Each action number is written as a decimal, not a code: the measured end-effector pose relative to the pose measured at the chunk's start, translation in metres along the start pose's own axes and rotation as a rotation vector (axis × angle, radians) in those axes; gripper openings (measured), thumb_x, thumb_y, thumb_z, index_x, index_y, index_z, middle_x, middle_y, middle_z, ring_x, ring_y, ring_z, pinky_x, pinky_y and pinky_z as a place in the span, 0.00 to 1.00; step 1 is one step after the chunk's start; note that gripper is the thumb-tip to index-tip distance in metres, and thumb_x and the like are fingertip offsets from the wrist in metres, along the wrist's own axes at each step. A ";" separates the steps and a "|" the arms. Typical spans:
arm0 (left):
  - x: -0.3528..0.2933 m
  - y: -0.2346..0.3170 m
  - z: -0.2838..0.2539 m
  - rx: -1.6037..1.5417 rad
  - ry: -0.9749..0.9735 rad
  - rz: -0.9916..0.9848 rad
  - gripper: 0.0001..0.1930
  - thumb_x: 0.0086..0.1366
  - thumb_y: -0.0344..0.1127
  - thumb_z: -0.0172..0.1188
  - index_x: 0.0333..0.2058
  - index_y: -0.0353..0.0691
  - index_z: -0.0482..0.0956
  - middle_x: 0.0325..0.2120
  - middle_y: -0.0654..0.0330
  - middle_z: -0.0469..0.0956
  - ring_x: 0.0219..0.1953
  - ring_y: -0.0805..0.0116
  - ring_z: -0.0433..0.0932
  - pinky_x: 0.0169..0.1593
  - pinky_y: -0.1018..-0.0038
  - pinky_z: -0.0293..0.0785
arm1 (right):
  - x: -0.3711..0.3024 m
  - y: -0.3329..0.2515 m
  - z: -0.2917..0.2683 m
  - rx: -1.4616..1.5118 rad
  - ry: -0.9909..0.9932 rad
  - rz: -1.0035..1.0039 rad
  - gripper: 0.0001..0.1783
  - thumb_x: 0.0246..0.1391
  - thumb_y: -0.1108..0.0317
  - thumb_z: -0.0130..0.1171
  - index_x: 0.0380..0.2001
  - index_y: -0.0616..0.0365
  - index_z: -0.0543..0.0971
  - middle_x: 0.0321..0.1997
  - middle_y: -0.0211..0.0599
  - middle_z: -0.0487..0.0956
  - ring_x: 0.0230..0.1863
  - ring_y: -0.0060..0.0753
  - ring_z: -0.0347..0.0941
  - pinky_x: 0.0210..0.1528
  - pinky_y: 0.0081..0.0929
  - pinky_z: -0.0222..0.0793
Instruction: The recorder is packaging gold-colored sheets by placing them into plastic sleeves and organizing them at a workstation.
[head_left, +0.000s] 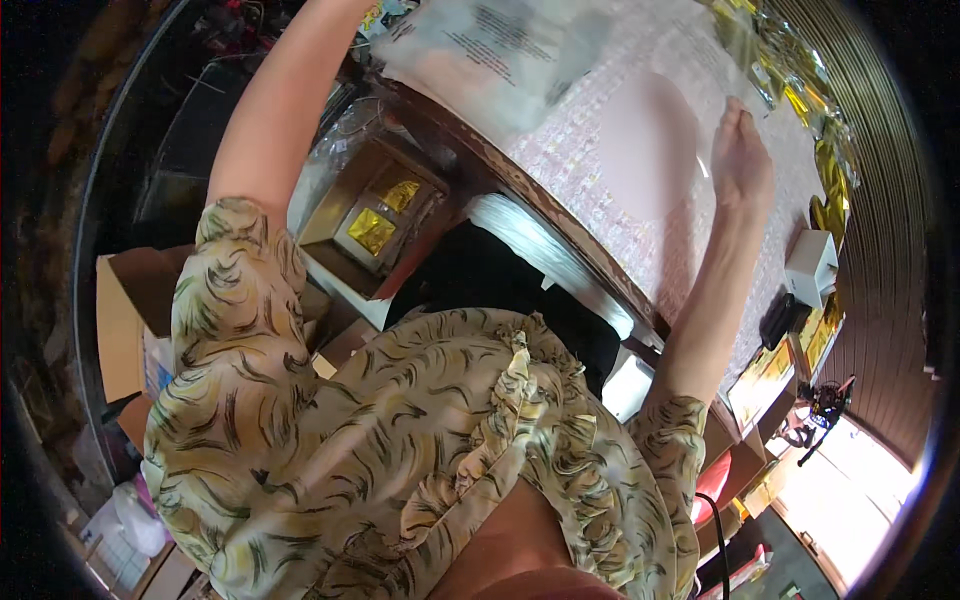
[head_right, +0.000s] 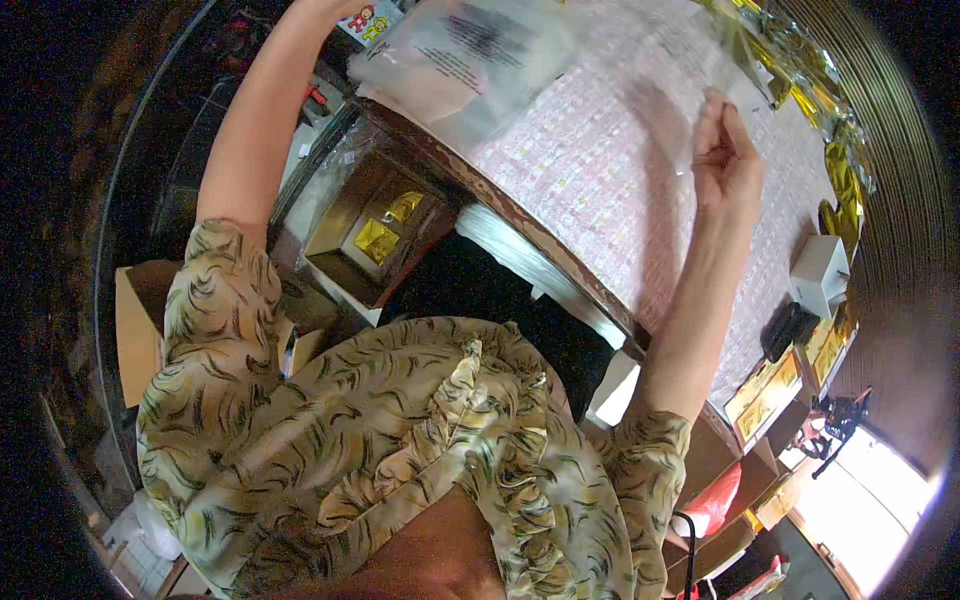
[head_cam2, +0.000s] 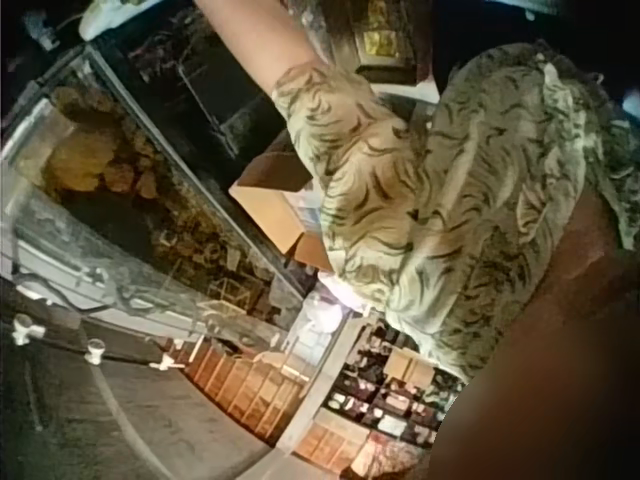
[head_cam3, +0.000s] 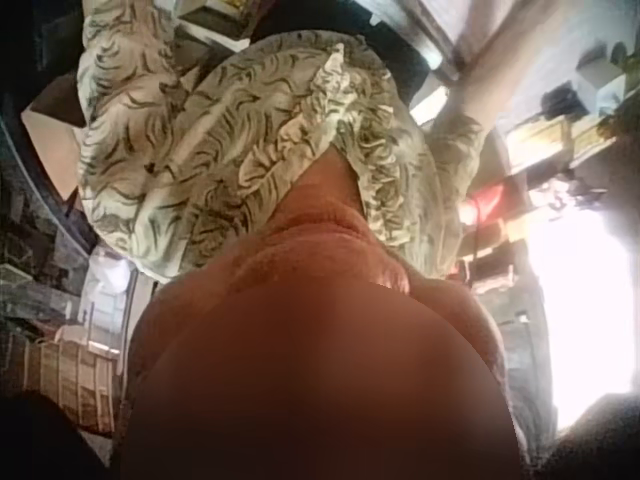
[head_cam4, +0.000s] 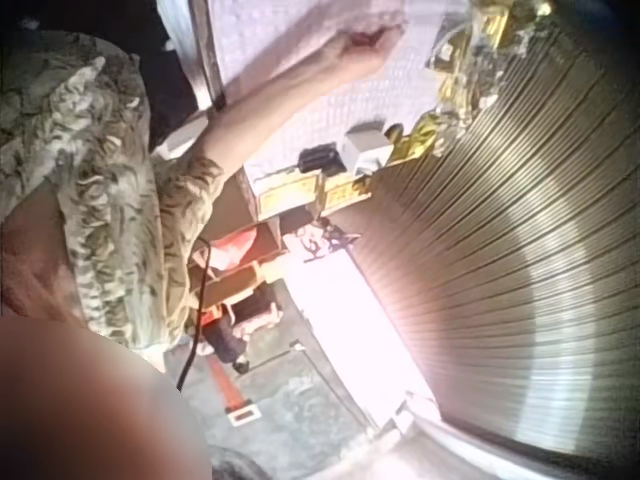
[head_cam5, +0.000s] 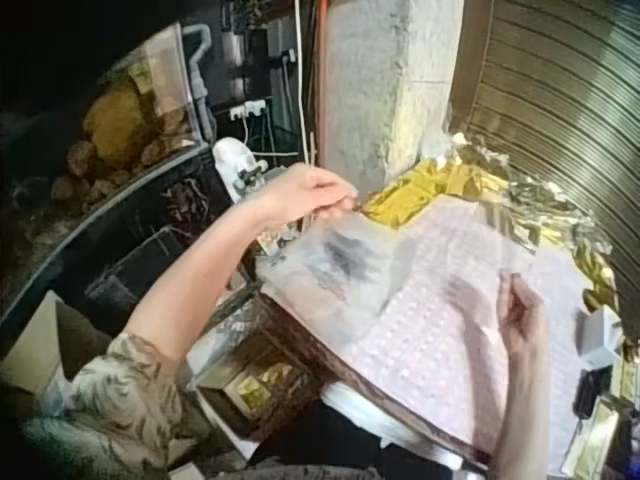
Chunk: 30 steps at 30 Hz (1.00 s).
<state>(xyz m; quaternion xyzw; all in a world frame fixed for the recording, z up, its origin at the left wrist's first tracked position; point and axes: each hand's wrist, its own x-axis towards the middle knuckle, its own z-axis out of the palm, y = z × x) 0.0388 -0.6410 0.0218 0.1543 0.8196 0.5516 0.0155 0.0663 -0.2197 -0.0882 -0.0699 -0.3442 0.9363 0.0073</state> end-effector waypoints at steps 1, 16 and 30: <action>-0.009 -0.007 -0.007 0.190 0.003 0.006 0.15 0.70 0.40 0.55 0.43 0.33 0.81 0.29 0.62 0.83 0.28 0.76 0.77 0.33 0.78 0.73 | 0.005 -0.006 -0.011 0.147 -0.018 0.074 0.12 0.61 0.80 0.52 0.45 0.78 0.74 0.48 0.57 0.79 0.48 0.42 0.80 0.52 0.31 0.81; -0.115 -0.071 0.125 0.787 0.139 0.398 0.18 0.67 0.45 0.55 0.44 0.35 0.78 0.49 0.56 0.75 0.54 0.60 0.71 0.56 0.57 0.63 | -0.048 0.054 0.011 -0.137 0.145 0.464 0.11 0.56 0.85 0.52 0.42 0.82 0.73 0.49 0.61 0.77 0.52 0.50 0.77 0.52 0.32 0.82; -0.127 -0.093 0.070 1.162 0.435 0.159 0.28 0.68 0.51 0.54 0.54 0.31 0.71 0.55 0.47 0.71 0.60 0.54 0.67 0.65 0.54 0.55 | -0.065 0.021 0.035 0.287 -0.067 0.380 0.20 0.60 0.82 0.44 0.55 0.77 0.66 0.55 0.59 0.74 0.53 0.50 0.77 0.42 0.35 0.85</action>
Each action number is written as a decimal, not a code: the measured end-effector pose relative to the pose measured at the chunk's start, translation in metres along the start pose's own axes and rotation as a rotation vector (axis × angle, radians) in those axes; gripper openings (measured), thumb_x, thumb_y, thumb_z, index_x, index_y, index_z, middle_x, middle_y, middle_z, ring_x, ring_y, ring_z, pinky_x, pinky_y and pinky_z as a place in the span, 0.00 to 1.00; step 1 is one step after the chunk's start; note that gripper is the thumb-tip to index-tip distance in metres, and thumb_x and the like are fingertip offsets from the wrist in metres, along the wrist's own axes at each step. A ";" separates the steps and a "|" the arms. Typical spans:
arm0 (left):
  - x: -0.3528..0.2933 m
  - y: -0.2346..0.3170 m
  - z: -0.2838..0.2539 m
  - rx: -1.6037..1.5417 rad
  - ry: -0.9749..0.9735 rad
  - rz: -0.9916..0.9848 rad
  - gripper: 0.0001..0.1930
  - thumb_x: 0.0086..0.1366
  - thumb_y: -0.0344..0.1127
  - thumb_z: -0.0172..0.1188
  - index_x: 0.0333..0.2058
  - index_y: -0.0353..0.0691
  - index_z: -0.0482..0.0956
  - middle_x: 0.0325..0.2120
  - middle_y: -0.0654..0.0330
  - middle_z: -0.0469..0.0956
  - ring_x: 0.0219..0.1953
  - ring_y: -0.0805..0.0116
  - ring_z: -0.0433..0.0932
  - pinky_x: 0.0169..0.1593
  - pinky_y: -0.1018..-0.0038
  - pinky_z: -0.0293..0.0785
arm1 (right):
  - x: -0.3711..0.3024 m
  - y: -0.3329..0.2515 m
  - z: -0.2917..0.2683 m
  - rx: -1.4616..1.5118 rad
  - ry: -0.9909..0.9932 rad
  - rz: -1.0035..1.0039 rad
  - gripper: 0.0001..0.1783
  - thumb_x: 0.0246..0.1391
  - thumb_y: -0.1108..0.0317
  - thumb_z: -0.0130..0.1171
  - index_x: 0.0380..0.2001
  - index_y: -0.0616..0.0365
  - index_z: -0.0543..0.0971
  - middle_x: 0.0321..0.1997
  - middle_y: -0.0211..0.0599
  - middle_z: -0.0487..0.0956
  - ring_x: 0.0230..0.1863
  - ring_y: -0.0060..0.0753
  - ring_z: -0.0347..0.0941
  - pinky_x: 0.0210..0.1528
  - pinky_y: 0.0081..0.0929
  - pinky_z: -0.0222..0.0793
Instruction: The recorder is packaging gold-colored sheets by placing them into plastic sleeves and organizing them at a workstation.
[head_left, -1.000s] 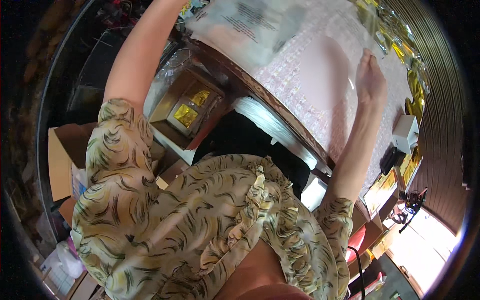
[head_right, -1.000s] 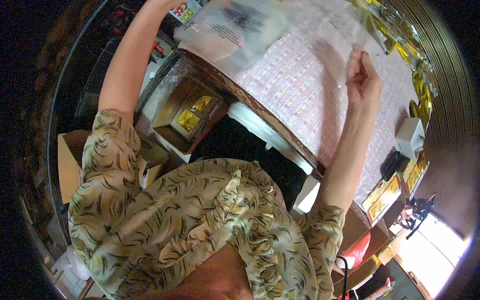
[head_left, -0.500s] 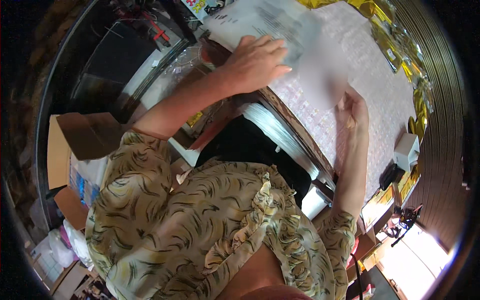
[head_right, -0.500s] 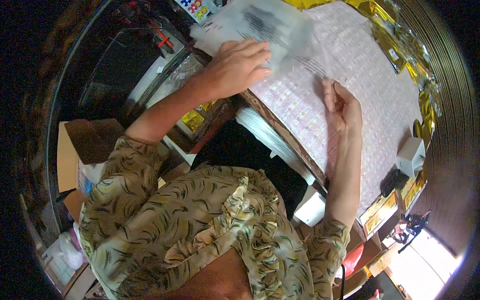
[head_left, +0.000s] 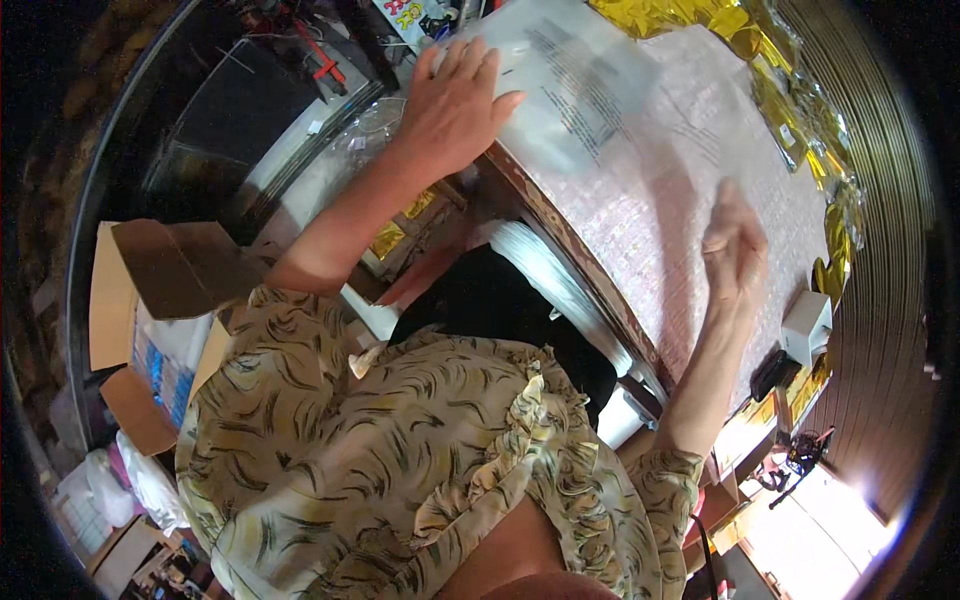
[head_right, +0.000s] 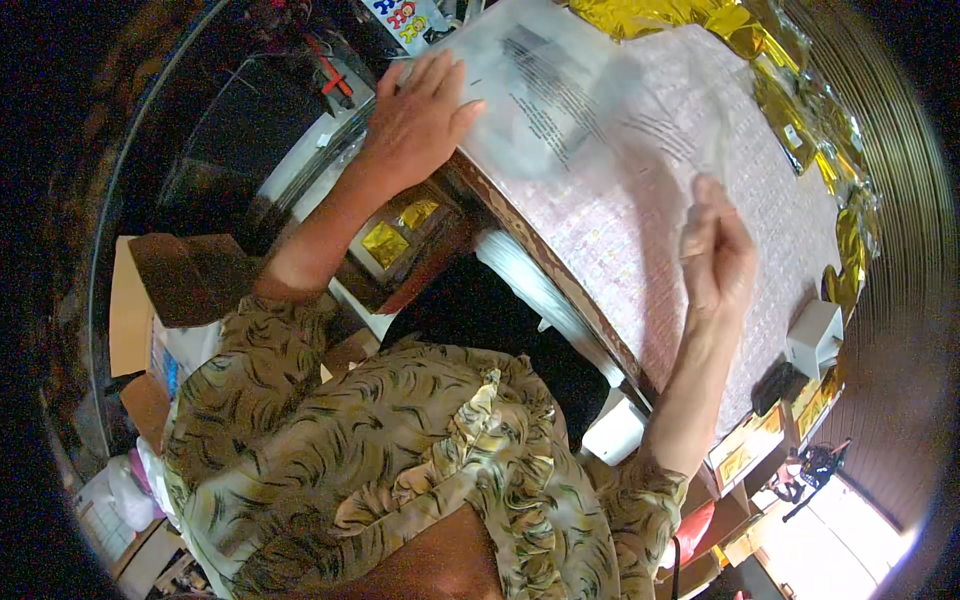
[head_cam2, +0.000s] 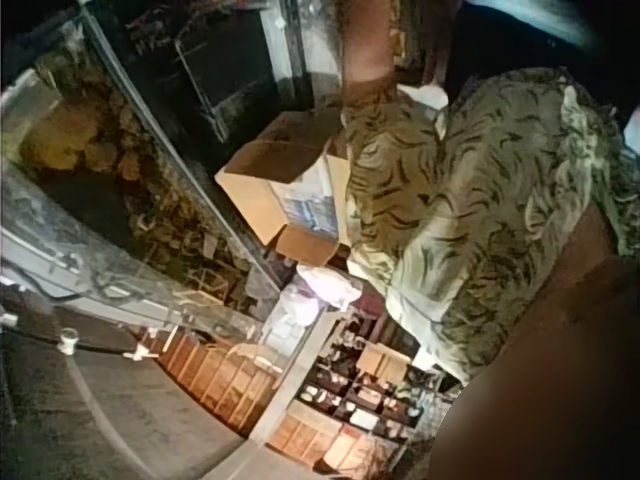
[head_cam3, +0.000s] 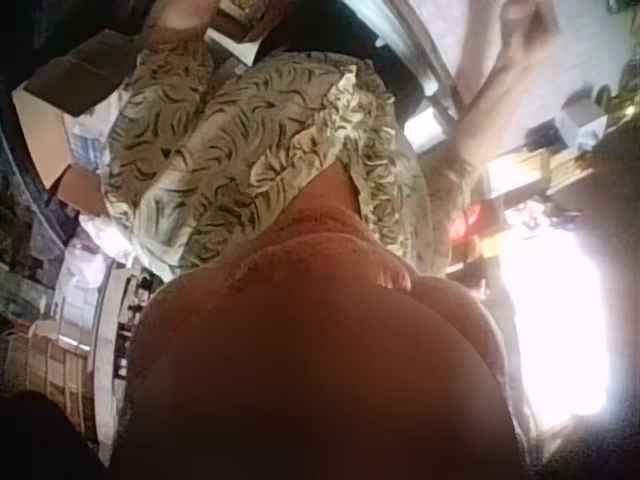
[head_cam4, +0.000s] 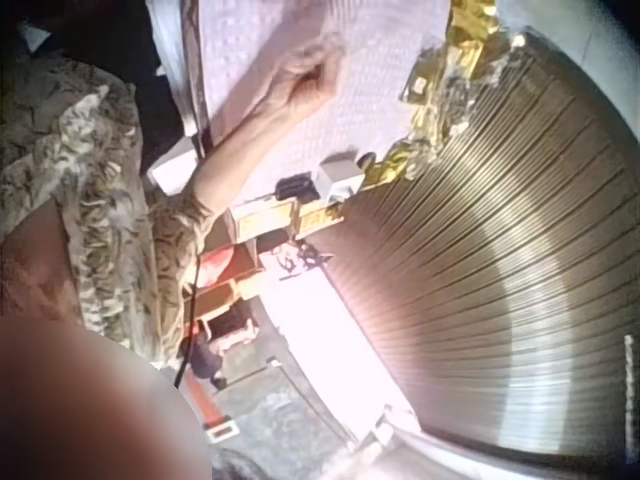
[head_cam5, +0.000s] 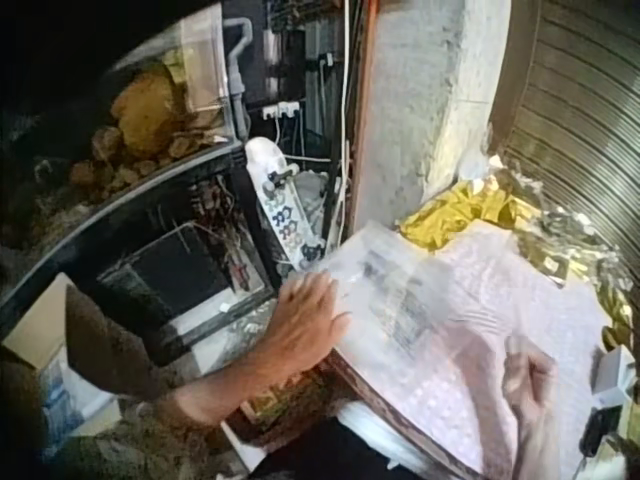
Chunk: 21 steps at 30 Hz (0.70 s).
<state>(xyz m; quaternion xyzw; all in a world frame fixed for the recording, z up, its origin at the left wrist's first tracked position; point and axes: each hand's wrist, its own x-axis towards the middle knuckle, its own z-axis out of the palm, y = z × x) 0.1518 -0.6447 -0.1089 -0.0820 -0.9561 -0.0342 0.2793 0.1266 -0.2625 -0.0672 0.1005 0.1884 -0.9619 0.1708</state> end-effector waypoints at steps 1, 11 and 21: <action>0.000 0.001 0.004 -0.003 0.004 0.001 0.28 0.68 0.51 0.54 0.54 0.31 0.71 0.55 0.47 0.71 0.60 0.54 0.67 0.65 0.54 0.55 | 0.001 0.004 -0.009 -0.269 0.110 0.040 0.17 0.60 0.81 0.47 0.52 0.75 0.69 0.50 0.56 0.77 0.49 0.47 0.79 0.41 0.34 0.84; -0.008 0.015 0.004 -0.144 -0.009 0.000 0.27 0.66 0.50 0.56 0.52 0.31 0.71 0.57 0.45 0.70 0.62 0.51 0.66 0.66 0.55 0.53 | 0.004 0.082 0.017 -0.992 0.212 -0.117 0.11 0.62 0.74 0.54 0.44 0.72 0.78 0.43 0.45 0.82 0.40 0.35 0.80 0.43 0.30 0.79; -0.003 -0.001 0.004 -0.122 -0.006 -0.011 0.26 0.68 0.51 0.54 0.54 0.35 0.73 0.57 0.51 0.71 0.64 0.55 0.63 0.67 0.51 0.50 | 0.025 0.067 -0.011 -1.476 0.196 -0.481 0.15 0.61 0.73 0.58 0.49 0.71 0.75 0.38 0.33 0.80 0.37 0.18 0.73 0.46 0.18 0.70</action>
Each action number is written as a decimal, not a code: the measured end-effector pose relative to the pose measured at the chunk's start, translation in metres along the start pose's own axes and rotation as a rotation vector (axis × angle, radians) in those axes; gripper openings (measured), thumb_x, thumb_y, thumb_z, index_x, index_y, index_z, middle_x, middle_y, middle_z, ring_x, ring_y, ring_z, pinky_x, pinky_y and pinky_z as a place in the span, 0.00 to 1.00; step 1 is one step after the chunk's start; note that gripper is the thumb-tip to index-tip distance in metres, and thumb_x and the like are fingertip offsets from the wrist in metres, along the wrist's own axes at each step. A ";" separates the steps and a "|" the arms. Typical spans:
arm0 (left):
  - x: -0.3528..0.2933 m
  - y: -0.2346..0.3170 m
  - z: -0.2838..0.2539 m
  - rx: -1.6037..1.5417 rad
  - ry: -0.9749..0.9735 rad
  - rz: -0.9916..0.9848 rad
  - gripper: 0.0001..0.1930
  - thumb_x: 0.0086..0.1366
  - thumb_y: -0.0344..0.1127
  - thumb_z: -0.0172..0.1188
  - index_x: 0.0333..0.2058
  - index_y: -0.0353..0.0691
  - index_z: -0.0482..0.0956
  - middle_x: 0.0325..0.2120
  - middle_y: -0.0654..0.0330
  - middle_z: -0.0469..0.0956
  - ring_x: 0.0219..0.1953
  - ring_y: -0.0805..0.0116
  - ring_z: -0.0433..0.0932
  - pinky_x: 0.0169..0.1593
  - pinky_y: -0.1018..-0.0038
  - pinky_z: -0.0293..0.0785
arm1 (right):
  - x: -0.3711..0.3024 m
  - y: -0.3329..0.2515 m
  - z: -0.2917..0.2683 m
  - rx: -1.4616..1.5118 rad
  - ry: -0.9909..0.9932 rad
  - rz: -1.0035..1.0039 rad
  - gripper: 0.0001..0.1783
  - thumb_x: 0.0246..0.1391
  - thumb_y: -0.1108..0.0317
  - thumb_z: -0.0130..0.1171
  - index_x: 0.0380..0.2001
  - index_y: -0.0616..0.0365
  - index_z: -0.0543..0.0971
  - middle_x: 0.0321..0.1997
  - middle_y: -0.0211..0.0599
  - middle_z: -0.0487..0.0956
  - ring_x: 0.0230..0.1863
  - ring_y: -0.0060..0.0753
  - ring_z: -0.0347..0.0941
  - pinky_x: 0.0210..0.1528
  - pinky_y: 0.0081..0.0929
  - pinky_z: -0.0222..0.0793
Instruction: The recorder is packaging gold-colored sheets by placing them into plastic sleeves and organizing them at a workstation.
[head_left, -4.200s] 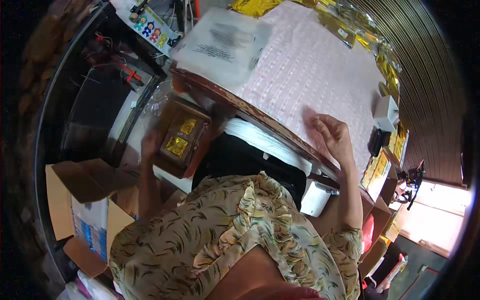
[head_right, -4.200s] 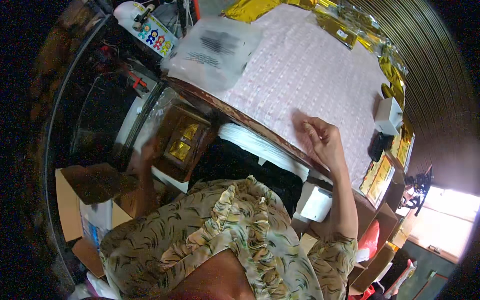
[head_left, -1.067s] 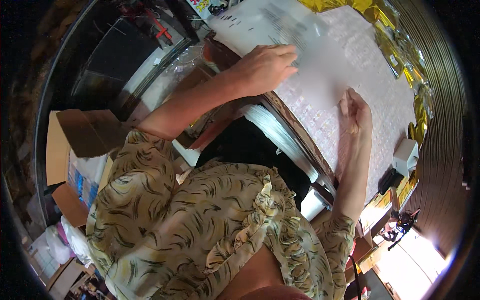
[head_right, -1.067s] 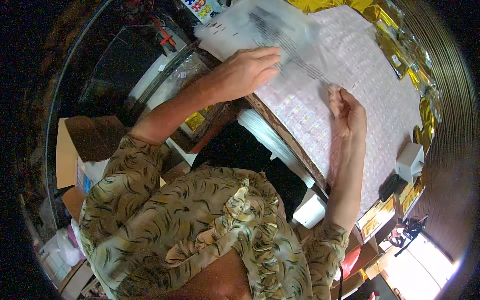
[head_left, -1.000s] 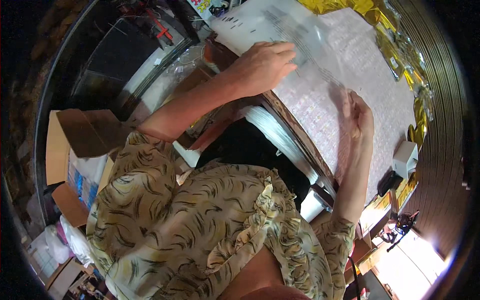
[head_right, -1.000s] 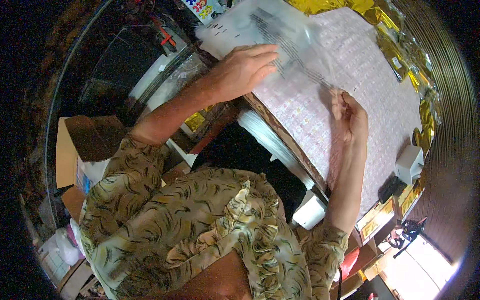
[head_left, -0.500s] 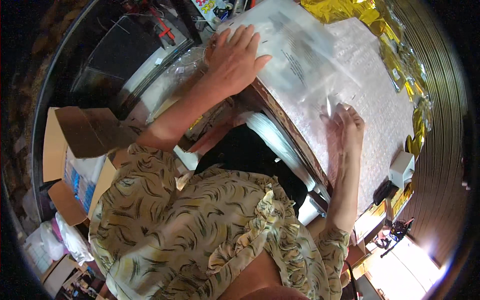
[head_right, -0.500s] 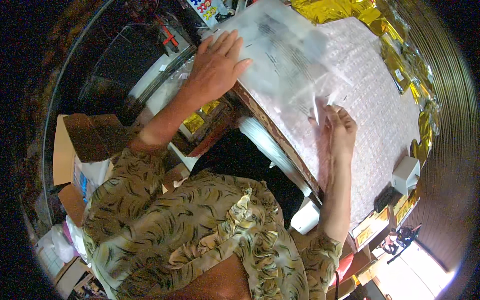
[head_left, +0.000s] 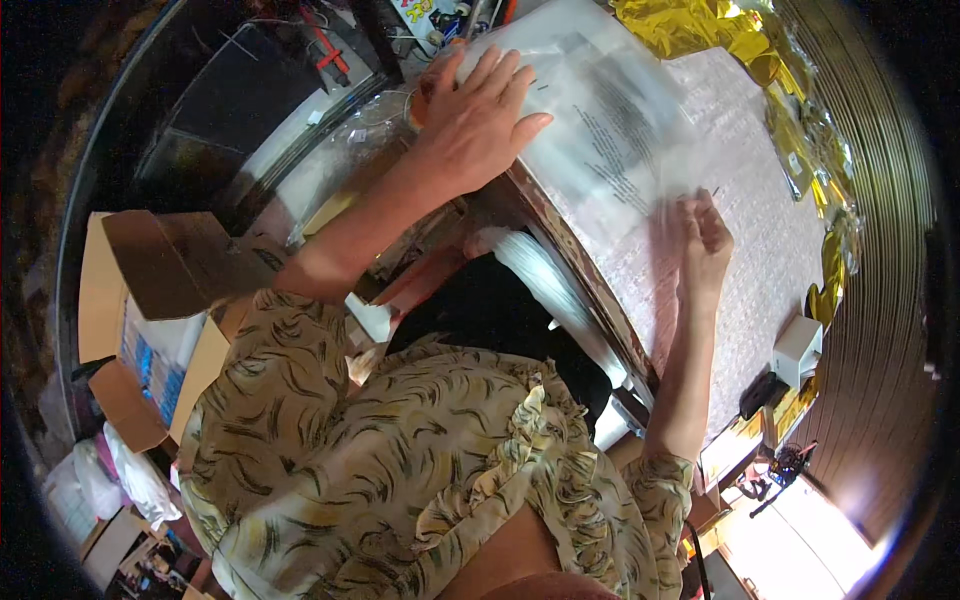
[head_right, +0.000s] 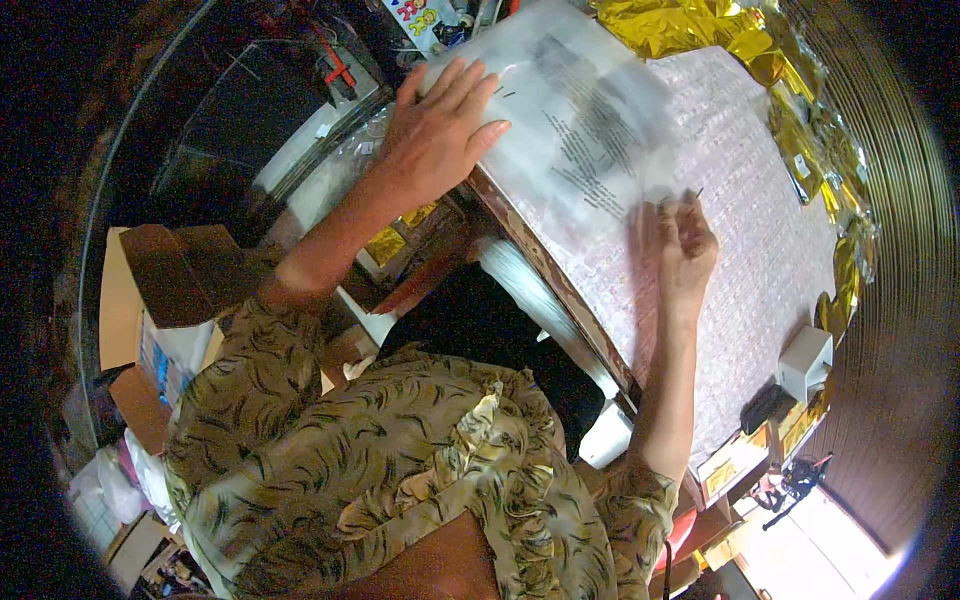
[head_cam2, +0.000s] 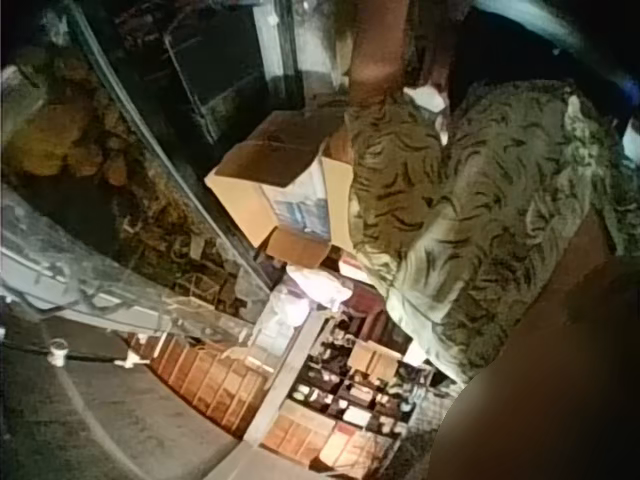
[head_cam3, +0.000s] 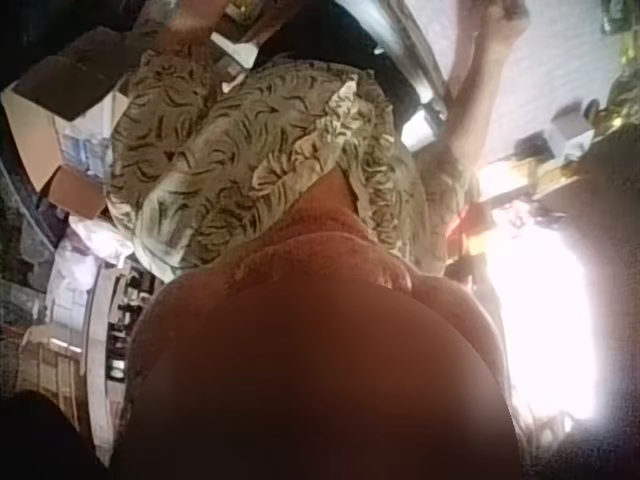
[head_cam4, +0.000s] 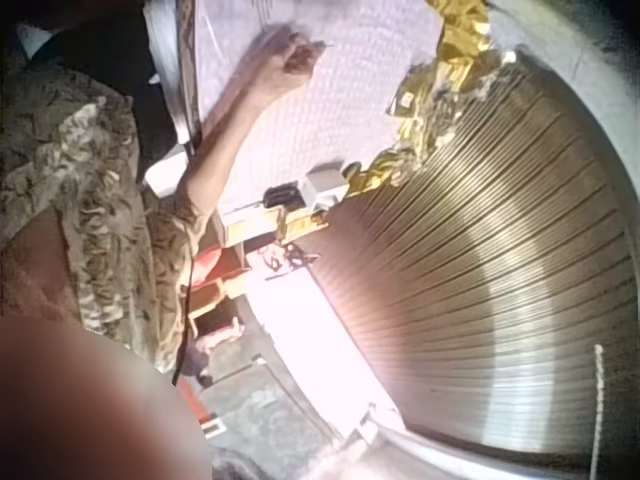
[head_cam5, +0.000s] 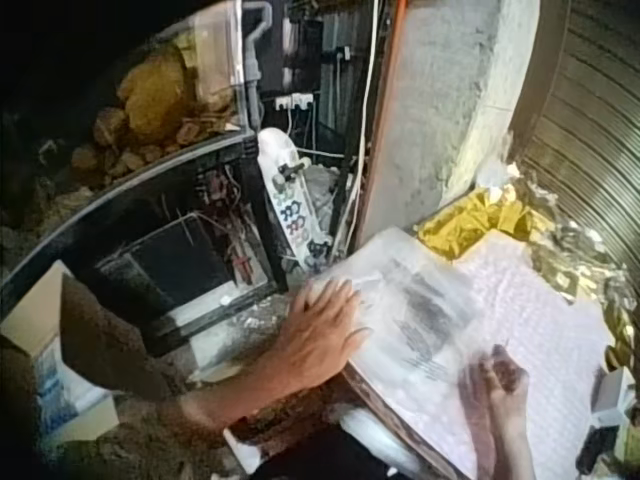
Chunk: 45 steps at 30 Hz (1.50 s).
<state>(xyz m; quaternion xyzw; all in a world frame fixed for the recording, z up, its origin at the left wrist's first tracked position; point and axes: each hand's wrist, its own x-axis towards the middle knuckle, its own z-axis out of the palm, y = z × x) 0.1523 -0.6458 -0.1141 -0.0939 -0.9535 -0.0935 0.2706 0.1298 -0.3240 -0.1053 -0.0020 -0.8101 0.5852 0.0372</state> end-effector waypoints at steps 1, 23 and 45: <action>0.000 0.000 0.001 0.001 0.000 -0.003 0.26 0.68 0.51 0.54 0.54 0.35 0.73 0.57 0.51 0.71 0.64 0.55 0.63 0.67 0.51 0.50 | -0.005 -0.003 0.005 -0.062 -0.038 -0.033 0.13 0.62 0.73 0.57 0.46 0.70 0.77 0.42 0.34 0.80 0.42 0.20 0.74 0.50 0.18 0.68; 0.029 -0.053 0.006 -0.296 0.118 0.042 0.08 0.65 0.29 0.54 0.40 0.44 0.80 0.39 0.57 0.78 0.45 0.51 0.76 0.47 0.59 0.72 | 0.001 0.037 -0.008 -0.101 -0.066 -0.153 0.15 0.62 0.76 0.56 0.51 0.70 0.72 0.35 0.24 0.75 0.36 0.17 0.69 0.54 0.21 0.66; 0.016 0.010 0.000 -0.074 0.013 0.114 0.18 0.59 0.50 0.63 0.44 0.50 0.84 0.42 0.65 0.72 0.45 0.65 0.69 0.48 0.61 0.60 | -0.017 0.024 0.000 -0.277 0.002 -0.175 0.04 0.52 0.76 0.59 0.33 0.63 0.79 0.63 0.68 0.67 0.70 0.57 0.56 0.69 0.43 0.51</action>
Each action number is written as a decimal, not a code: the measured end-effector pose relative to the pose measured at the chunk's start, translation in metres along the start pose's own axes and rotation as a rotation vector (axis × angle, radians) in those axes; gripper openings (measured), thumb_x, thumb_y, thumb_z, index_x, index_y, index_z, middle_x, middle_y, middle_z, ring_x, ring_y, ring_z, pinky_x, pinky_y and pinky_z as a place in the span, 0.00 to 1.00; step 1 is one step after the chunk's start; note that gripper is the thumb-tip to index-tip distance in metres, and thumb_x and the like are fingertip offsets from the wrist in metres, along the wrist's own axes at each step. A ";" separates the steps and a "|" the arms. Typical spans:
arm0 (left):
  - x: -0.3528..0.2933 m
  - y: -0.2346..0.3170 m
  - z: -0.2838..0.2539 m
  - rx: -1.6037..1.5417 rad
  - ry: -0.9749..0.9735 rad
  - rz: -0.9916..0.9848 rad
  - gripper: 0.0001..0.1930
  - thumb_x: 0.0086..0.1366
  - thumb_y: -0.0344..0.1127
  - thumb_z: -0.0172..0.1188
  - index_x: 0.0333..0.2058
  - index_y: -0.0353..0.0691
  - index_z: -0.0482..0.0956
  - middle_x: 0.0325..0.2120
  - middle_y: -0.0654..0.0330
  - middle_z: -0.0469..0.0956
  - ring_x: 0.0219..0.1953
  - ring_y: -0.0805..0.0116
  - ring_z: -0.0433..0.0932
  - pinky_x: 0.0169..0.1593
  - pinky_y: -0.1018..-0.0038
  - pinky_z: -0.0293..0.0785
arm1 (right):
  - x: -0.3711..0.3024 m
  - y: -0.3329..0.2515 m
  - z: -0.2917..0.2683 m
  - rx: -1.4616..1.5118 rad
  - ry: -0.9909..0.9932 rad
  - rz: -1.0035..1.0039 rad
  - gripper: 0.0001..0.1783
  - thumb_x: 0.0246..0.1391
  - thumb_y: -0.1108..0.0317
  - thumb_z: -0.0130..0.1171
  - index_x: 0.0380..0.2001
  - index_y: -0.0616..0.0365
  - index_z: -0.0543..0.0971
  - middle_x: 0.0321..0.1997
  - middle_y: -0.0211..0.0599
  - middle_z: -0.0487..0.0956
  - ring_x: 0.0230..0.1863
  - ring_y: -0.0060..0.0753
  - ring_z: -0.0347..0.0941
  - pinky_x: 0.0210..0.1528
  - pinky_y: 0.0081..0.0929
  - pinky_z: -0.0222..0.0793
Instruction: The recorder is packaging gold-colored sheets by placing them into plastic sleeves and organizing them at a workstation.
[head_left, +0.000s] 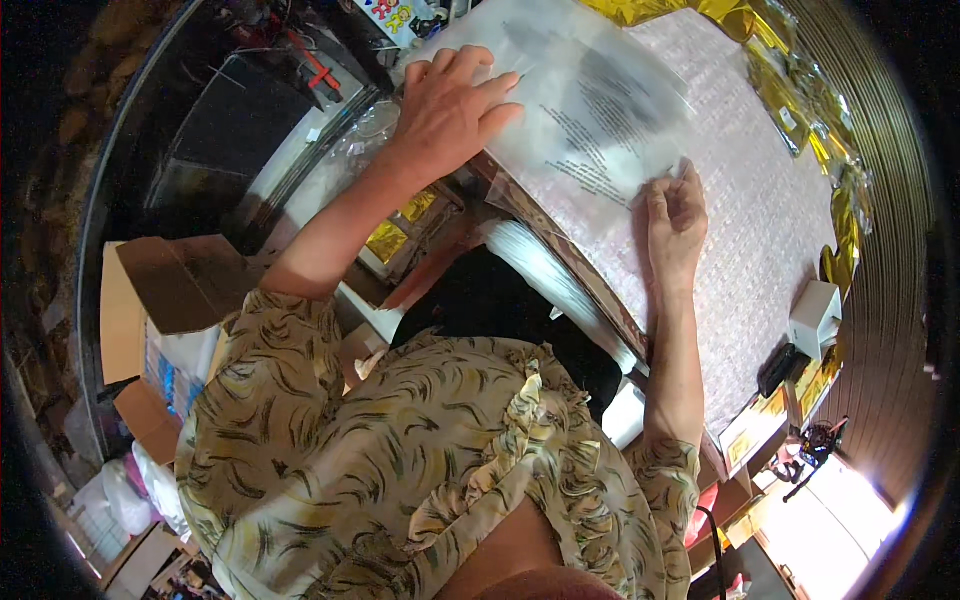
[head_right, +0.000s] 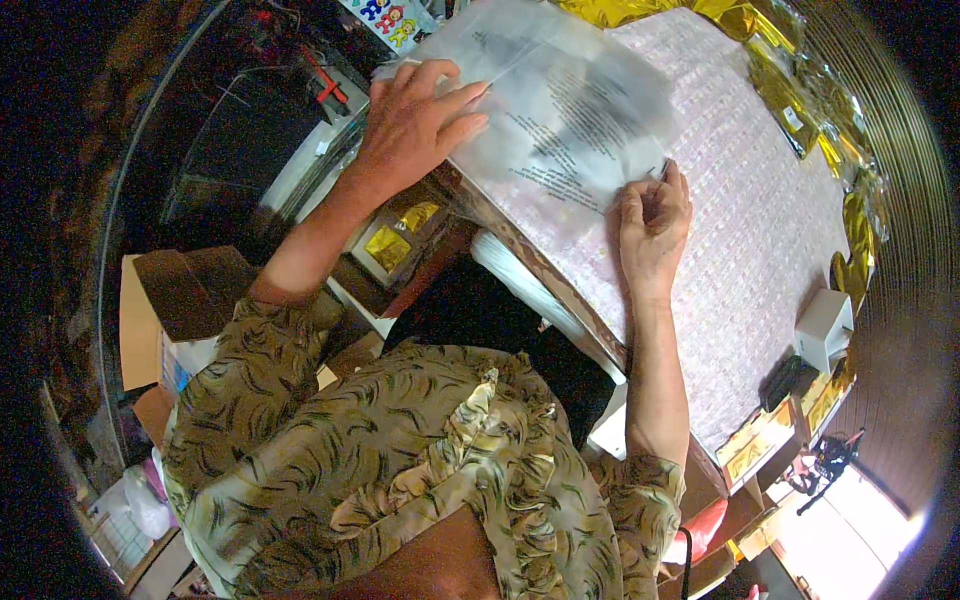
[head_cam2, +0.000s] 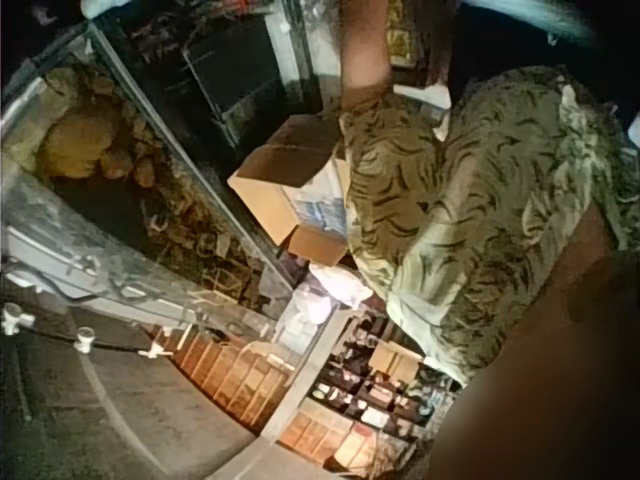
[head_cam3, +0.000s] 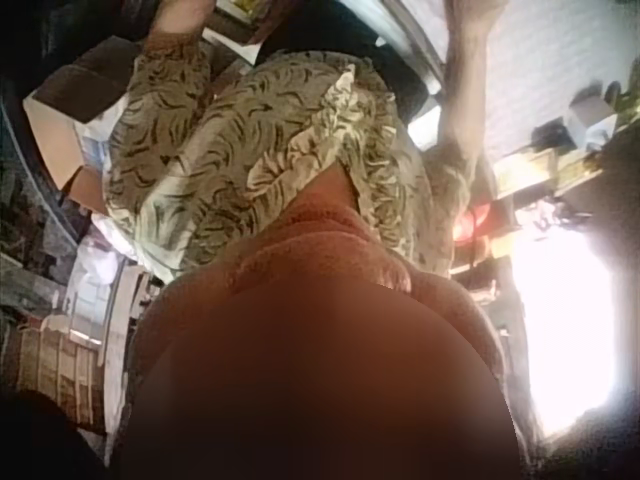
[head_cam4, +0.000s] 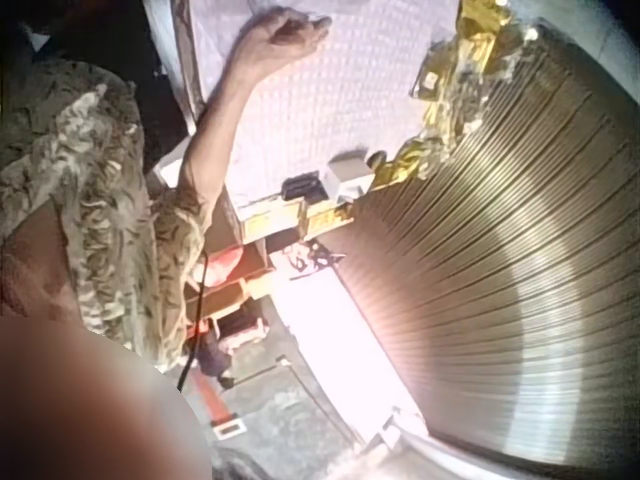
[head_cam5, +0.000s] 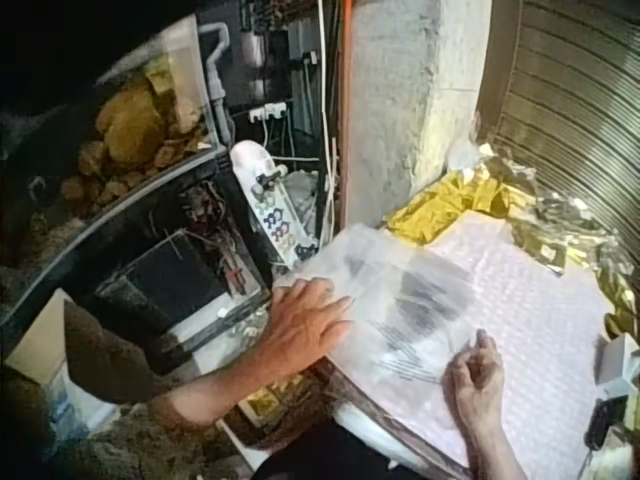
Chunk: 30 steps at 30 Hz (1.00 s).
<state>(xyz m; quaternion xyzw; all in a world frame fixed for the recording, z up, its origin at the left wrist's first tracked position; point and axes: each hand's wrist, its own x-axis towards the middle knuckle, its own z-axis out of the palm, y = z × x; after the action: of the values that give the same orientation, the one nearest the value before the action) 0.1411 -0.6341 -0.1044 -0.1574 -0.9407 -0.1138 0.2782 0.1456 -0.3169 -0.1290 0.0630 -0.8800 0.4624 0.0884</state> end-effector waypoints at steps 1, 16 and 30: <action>0.000 0.001 0.001 -0.022 0.002 0.000 0.18 0.59 0.50 0.63 0.45 0.50 0.84 0.43 0.64 0.71 0.45 0.64 0.69 0.48 0.61 0.60 | 0.001 0.002 0.001 0.187 0.013 0.104 0.03 0.53 0.77 0.59 0.32 0.64 0.79 0.63 0.68 0.67 0.70 0.57 0.57 0.69 0.41 0.52; 0.019 0.019 0.013 -0.041 0.001 -0.035 0.17 0.53 0.49 0.69 0.31 0.42 0.81 0.45 0.61 0.72 0.47 0.59 0.69 0.46 0.58 0.61 | -0.003 -0.007 0.004 -0.166 0.095 -0.072 0.04 0.56 0.77 0.57 0.30 0.67 0.78 0.59 0.61 0.73 0.65 0.45 0.66 0.64 0.34 0.59; 0.014 0.026 0.029 -0.193 0.012 -0.151 0.22 0.47 0.44 0.74 0.38 0.42 0.77 0.49 0.59 0.71 0.51 0.54 0.68 0.51 0.54 0.62 | -0.002 -0.008 0.007 -0.171 0.141 -0.075 0.02 0.52 0.78 0.60 0.30 0.65 0.79 0.61 0.62 0.71 0.68 0.53 0.63 0.63 0.35 0.61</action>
<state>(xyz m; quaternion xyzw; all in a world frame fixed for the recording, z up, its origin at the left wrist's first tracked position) 0.1256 -0.5984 -0.1171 -0.1114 -0.9329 -0.2252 0.2579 0.1489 -0.3271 -0.1270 0.0554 -0.9048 0.3855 0.1725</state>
